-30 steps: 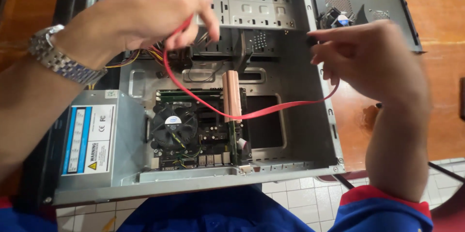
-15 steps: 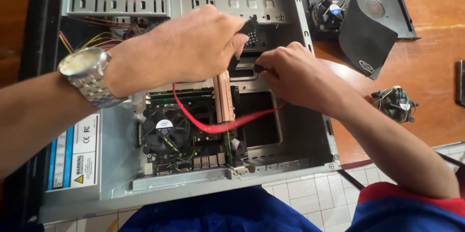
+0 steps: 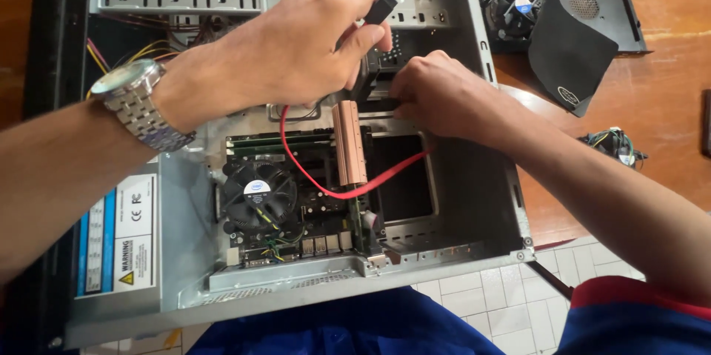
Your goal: Installing a graphics or expansion card into a desktop computer motherboard, including removing slot covers and connecting internal power and data cables.
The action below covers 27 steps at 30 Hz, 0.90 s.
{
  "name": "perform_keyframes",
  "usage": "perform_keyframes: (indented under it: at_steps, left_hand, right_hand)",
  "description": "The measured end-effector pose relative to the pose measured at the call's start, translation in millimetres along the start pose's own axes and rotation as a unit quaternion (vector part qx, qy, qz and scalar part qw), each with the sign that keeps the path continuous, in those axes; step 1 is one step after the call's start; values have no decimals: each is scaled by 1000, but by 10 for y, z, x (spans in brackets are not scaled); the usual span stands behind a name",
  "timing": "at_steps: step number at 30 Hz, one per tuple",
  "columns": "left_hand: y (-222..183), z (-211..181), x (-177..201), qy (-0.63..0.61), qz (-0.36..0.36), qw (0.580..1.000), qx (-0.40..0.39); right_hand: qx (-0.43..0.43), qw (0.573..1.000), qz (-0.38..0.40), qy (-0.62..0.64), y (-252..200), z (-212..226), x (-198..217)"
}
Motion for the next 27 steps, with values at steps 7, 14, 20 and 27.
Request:
perform_keyframes:
  at_steps: [7, 14, 20, 27]
  left_hand:
    - [-59, 36, 45, -45, 5, 999, -28]
    - [-57, 214, -15, -29, -27, 996, -77]
    - [-64, 240, -19, 8, 52, 998, -36]
    - [-58, 141, -13, 55, 156, 984, 65]
  right_hand:
    - [-11, 998, 61, -10, 98, -23, -85]
    - [-96, 977, 190, 28, 210, 48, -117]
    - [-104, 975, 197, -10, 285, -17, -167]
    - [-84, 986, 143, -35, 247, -146, -205]
Point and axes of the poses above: each hand's wrist, its own y-axis towards the middle knuckle, its own x-axis out of the back of the hand, z = x × y, the point moved 3 cm from there along y, towards the middle knuckle, and after that the axes turned 5 degrees about x, right-handed, at the moved point
